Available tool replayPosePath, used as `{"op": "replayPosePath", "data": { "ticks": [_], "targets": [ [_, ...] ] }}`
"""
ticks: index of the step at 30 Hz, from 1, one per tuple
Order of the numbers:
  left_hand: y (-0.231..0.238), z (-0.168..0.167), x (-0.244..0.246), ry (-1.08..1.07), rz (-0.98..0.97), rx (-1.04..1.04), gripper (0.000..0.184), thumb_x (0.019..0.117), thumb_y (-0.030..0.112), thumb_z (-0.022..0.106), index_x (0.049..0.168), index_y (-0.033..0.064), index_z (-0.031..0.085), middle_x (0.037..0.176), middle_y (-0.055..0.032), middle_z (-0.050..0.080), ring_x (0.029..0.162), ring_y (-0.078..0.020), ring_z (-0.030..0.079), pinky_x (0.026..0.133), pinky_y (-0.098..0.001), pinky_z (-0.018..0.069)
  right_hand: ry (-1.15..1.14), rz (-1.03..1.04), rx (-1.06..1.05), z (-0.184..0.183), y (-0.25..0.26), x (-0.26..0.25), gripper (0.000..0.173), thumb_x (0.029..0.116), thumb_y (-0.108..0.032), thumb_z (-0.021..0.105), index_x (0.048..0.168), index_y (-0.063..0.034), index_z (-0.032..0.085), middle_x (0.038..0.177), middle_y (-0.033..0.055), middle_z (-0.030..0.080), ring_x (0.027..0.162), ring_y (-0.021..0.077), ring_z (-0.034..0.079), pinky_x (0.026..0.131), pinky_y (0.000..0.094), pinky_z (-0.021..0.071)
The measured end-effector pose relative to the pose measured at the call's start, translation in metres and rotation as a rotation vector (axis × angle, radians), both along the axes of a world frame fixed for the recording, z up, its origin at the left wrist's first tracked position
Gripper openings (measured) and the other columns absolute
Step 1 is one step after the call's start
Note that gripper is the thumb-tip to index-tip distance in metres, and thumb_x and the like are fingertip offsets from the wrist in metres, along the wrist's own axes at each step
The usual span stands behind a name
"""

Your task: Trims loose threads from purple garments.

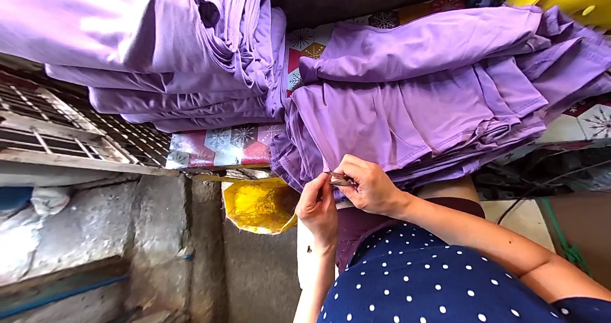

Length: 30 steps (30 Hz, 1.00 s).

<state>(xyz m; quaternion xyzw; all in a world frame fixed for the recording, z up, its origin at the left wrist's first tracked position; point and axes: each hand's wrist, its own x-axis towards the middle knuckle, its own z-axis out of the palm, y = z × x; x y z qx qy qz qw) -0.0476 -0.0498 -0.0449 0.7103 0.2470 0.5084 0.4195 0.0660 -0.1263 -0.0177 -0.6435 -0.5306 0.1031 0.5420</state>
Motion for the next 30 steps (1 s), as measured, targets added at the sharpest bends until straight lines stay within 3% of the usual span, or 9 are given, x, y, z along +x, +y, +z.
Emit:
{"op": "replayPosePath", "data": {
  "ticks": [2, 4, 6, 8, 13, 18, 22, 25, 30],
  "targets": [
    [0.005, -0.001, -0.001, 0.062, 0.033, 0.101, 0.005, 0.0843, -0.007, 0.071, 0.088, -0.0071, 0.075, 0.099, -0.0123, 0.067, 0.086, -0.0014, 0.066, 0.076, -0.0138, 0.0567, -0.010, 0.006, -0.010, 0.000, 0.002, -0.002, 0.009, 0.0895, -0.006, 0.066, 0.088, 0.0018, 0.070, 0.081, 0.0093, 0.062, 0.067, 0.0140, 0.060, 0.057, 0.0269, 0.0503],
    [0.009, -0.001, -0.003, 0.111, 0.070, 0.156, 0.005, 0.0860, -0.003, 0.070, 0.086, -0.0050, 0.075, 0.106, -0.0165, 0.064, 0.087, -0.0020, 0.064, 0.076, -0.0124, 0.0545, 0.042, 0.038, -0.035, 0.001, 0.002, -0.003, 0.011, 0.0914, -0.008, 0.065, 0.089, 0.0019, 0.070, 0.082, 0.0097, 0.062, 0.069, 0.0139, 0.060, 0.060, 0.0271, 0.0502],
    [0.015, 0.000, -0.006, 0.114, 0.106, 0.148, 0.006, 0.0890, -0.003, 0.070, 0.091, -0.0069, 0.074, 0.102, -0.0151, 0.070, 0.090, -0.0072, 0.069, 0.078, -0.0176, 0.0579, 0.217, 0.083, -0.096, 0.006, 0.001, -0.003, 0.016, 0.0971, -0.012, 0.063, 0.092, 0.0016, 0.070, 0.083, 0.0067, 0.063, 0.073, 0.0074, 0.058, 0.066, 0.0211, 0.0491],
    [0.020, 0.000, -0.009, 0.072, 0.123, 0.091, 0.006, 0.0923, -0.005, 0.065, 0.096, -0.0089, 0.068, 0.098, -0.0110, 0.072, 0.089, -0.0070, 0.071, 0.079, -0.0209, 0.0603, 0.496, 0.128, -0.173, 0.012, 0.000, 0.000, 0.018, 0.1020, -0.016, 0.060, 0.097, -0.0020, 0.069, 0.080, -0.0023, 0.061, 0.070, -0.0032, 0.054, 0.066, 0.0136, 0.0456],
    [0.021, 0.000, -0.014, 0.024, 0.121, -0.047, 0.004, 0.0965, -0.005, 0.056, 0.097, -0.0058, 0.060, 0.096, -0.0029, 0.068, 0.085, -0.0025, 0.068, 0.079, -0.0208, 0.0601, 0.865, 0.351, -0.469, 0.017, 0.002, 0.011, 0.052, 0.1135, -0.034, 0.025, 0.097, -0.0051, 0.065, 0.061, -0.0096, 0.043, 0.049, -0.0016, 0.037, 0.049, 0.0155, 0.0328],
    [0.012, 0.004, -0.013, -0.029, 0.086, -0.167, 0.008, 0.0985, -0.004, 0.051, 0.098, -0.0012, 0.058, 0.095, 0.0001, 0.065, 0.085, -0.0031, 0.067, 0.078, -0.0220, 0.0605, 1.092, 0.441, -0.666, 0.019, 0.008, 0.001, 0.053, 0.1131, -0.043, 0.026, 0.086, -0.0109, 0.058, 0.056, -0.0096, 0.037, 0.043, -0.0005, 0.031, 0.043, 0.0162, 0.0273],
    [0.007, 0.004, -0.012, -0.046, 0.077, -0.191, 0.010, 0.0992, -0.004, 0.050, 0.097, 0.0005, 0.058, 0.096, 0.0007, 0.063, 0.087, -0.0035, 0.066, 0.078, -0.0213, 0.0594, 1.265, 0.419, -0.675, 0.021, 0.010, -0.003, 0.052, 0.1121, -0.047, 0.028, 0.084, -0.0129, 0.055, 0.052, -0.0100, 0.034, 0.040, -0.0010, 0.027, 0.040, 0.0155, 0.0230],
    [0.006, 0.002, -0.012, -0.035, 0.084, -0.178, 0.009, 0.0995, -0.003, 0.050, 0.097, 0.0004, 0.059, 0.095, 0.0010, 0.063, 0.086, -0.0028, 0.065, 0.075, -0.0198, 0.0580, 1.266, 0.413, -0.711, 0.021, 0.008, -0.005, 0.052, 0.1118, -0.048, 0.029, 0.083, -0.0132, 0.055, 0.052, -0.0099, 0.033, 0.040, -0.0007, 0.027, 0.040, 0.0157, 0.0227],
    [0.002, 0.004, -0.008, -0.033, 0.058, -0.171, 0.009, 0.0994, -0.003, 0.050, 0.095, -0.0012, 0.058, 0.097, -0.0011, 0.060, 0.077, -0.0004, 0.061, 0.067, -0.0148, 0.0548, 1.412, 0.373, -0.657, 0.023, 0.005, -0.015, 0.052, 0.1114, -0.049, 0.030, 0.081, -0.0147, 0.054, 0.053, -0.0094, 0.034, 0.039, -0.0006, 0.027, 0.039, 0.0155, 0.0220]
  ]
}}
